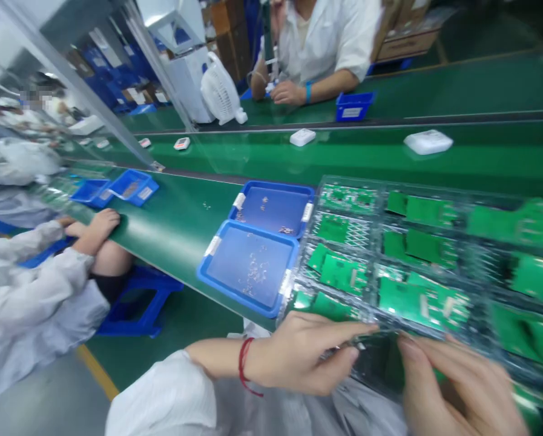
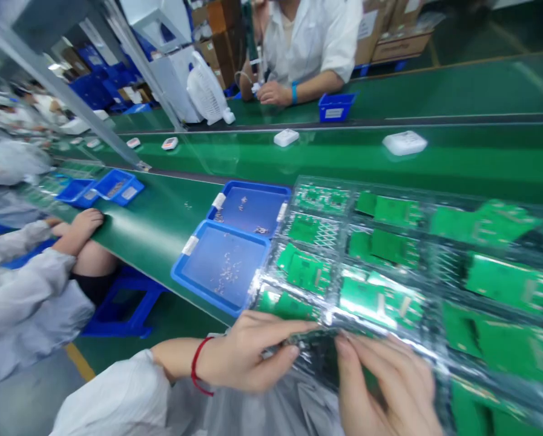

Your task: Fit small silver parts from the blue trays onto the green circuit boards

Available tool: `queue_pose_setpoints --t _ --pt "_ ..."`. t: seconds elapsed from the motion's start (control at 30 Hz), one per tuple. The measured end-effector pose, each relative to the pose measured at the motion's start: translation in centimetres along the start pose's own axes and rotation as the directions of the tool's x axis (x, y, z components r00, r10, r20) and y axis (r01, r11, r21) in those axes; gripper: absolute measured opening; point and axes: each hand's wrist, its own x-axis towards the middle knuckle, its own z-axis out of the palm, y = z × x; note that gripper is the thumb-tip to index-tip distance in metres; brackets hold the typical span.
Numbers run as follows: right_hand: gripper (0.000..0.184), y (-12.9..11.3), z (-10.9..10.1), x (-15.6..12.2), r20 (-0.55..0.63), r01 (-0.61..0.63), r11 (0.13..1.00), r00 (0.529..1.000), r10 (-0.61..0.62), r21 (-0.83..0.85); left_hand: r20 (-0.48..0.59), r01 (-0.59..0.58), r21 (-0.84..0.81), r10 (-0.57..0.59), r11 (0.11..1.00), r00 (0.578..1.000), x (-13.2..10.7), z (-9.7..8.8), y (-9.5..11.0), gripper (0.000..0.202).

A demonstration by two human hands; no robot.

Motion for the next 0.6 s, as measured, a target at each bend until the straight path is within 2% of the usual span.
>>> queue_pose_setpoints --t 0.03,0.1,0.2,0.33,0.6 --pt "0.017 -0.6 0.0 0.3 0.013 0.062 0.998 0.998 -0.062 -0.024 0.010 0.000 -0.025 0.001 1.000 1.000 -0.1 -0.1 0.2 0.035" --pt "0.015 -1.7 0.1 0.8 0.033 0.084 0.996 0.996 -0.083 -0.040 0.018 0.003 -0.064 -0.002 0.998 1.000 -0.4 -0.2 0.5 0.037" --pt "0.013 -2.5 0.3 1.3 0.049 0.031 0.999 0.998 -0.030 -0.022 0.017 0.012 -0.042 -0.011 0.999 1.000 -0.7 -0.3 0.4 0.036" --pt "0.014 -2.7 0.2 1.5 0.001 -0.072 0.997 0.997 0.072 0.032 -0.026 0.024 0.030 -0.023 0.999 0.999 -0.7 -0.3 0.2 0.030" --pt "0.013 -2.9 0.1 1.2 0.048 -0.079 0.995 0.996 0.076 0.059 -0.036 0.025 0.052 -0.023 0.998 0.999 -0.5 -0.1 0.2 0.031"
